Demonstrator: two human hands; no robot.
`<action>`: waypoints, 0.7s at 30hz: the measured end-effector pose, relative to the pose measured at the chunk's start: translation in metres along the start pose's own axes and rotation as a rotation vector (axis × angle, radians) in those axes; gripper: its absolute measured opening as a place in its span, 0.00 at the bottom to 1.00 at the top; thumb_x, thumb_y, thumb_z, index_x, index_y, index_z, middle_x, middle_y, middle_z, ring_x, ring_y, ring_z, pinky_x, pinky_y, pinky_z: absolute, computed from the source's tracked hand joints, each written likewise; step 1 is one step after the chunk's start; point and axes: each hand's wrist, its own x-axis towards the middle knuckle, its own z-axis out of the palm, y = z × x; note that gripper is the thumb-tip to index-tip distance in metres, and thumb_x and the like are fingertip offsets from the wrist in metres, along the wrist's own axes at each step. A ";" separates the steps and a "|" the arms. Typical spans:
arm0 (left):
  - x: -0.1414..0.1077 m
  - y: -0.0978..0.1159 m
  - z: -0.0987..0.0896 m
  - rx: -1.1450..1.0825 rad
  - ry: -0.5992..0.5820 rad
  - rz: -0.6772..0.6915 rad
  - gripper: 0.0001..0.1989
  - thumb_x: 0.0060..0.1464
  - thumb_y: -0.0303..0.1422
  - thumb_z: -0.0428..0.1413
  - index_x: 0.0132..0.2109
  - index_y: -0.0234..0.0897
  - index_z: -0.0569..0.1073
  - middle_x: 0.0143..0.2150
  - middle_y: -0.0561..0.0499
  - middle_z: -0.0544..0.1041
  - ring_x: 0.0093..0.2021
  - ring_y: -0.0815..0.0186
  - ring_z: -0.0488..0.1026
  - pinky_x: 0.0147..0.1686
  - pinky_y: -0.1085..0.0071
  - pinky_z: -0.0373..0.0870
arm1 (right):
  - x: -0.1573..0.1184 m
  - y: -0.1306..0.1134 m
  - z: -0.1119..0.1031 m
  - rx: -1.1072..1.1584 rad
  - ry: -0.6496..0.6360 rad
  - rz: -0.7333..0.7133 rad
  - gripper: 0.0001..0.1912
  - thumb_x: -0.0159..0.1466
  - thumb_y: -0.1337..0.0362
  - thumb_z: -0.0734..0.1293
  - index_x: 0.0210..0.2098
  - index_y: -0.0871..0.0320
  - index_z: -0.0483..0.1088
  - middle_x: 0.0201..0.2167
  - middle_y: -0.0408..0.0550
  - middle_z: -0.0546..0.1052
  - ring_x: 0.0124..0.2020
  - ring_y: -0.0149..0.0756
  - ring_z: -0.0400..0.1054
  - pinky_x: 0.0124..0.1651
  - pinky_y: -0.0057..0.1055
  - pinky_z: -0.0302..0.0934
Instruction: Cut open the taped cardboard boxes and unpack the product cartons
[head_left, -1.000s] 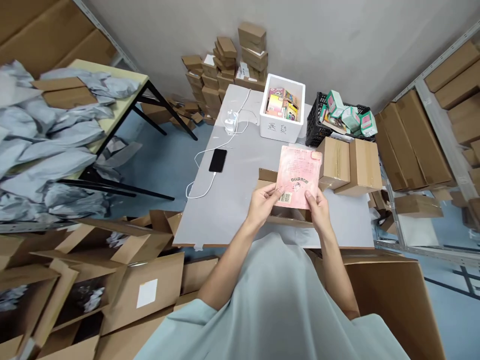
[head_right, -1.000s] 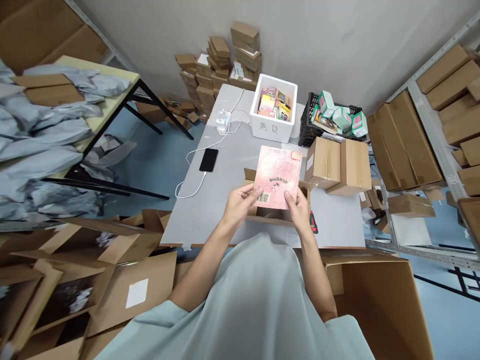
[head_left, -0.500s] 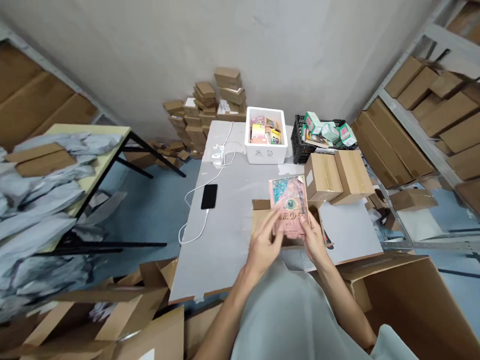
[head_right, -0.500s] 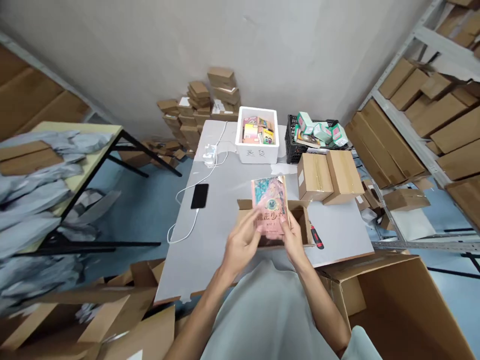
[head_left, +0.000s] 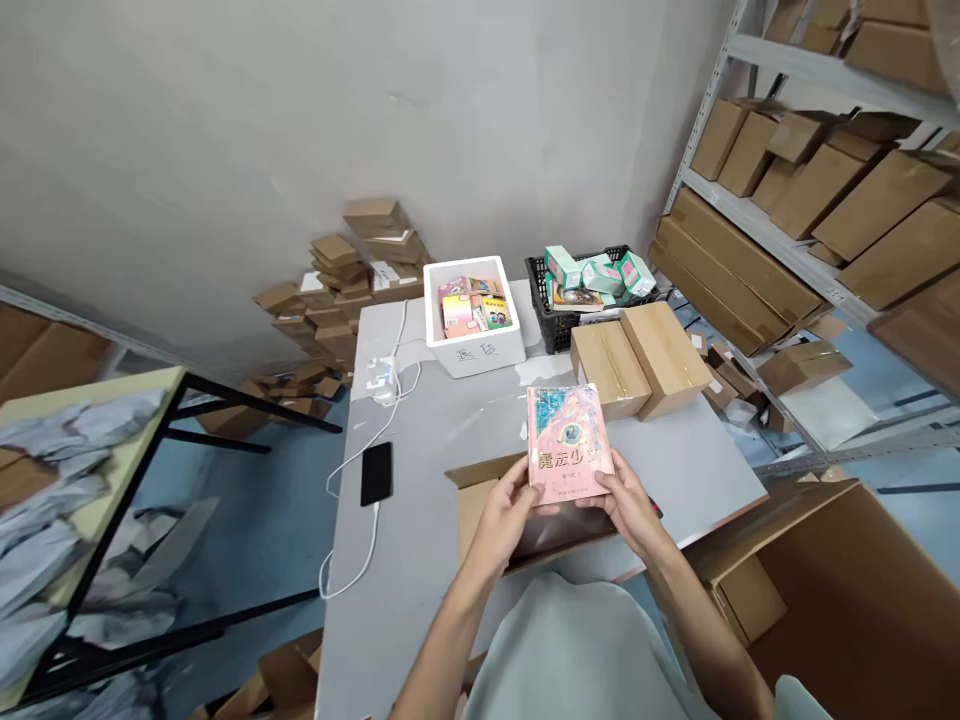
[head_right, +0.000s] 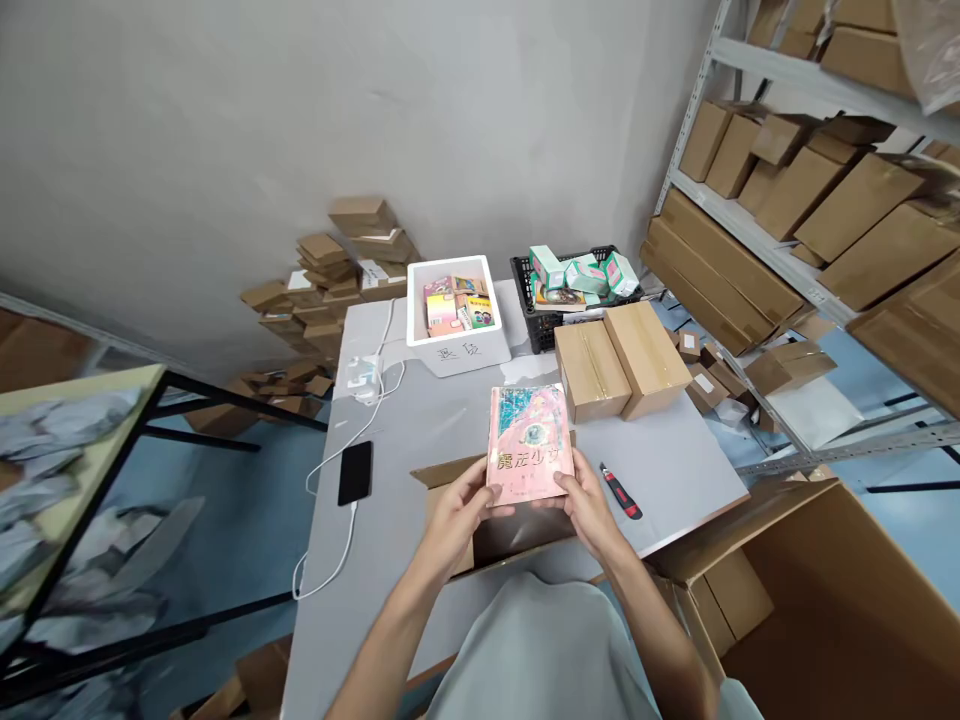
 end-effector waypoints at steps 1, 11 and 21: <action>0.012 0.005 0.005 0.003 -0.018 0.023 0.32 0.59 0.45 0.70 0.67 0.39 0.82 0.67 0.40 0.84 0.59 0.46 0.85 0.45 0.58 0.92 | 0.010 -0.004 -0.006 0.006 0.005 -0.024 0.26 0.65 0.52 0.80 0.60 0.47 0.78 0.59 0.50 0.86 0.55 0.51 0.84 0.44 0.44 0.88; 0.198 0.105 0.076 -0.063 0.027 0.244 0.20 0.50 0.21 0.61 0.50 0.34 0.84 0.59 0.43 0.87 0.59 0.54 0.84 0.63 0.54 0.86 | 0.201 -0.111 -0.016 -0.032 -0.006 -0.315 0.22 0.62 0.60 0.76 0.56 0.49 0.77 0.62 0.50 0.85 0.63 0.50 0.81 0.56 0.44 0.86; 0.290 0.128 0.095 -0.098 0.118 0.222 0.13 0.54 0.14 0.58 0.40 0.31 0.82 0.44 0.44 0.87 0.47 0.63 0.85 0.70 0.49 0.80 | 0.294 -0.135 -0.027 0.009 0.013 -0.267 0.12 0.60 0.70 0.72 0.43 0.52 0.74 0.43 0.44 0.88 0.43 0.36 0.85 0.54 0.35 0.85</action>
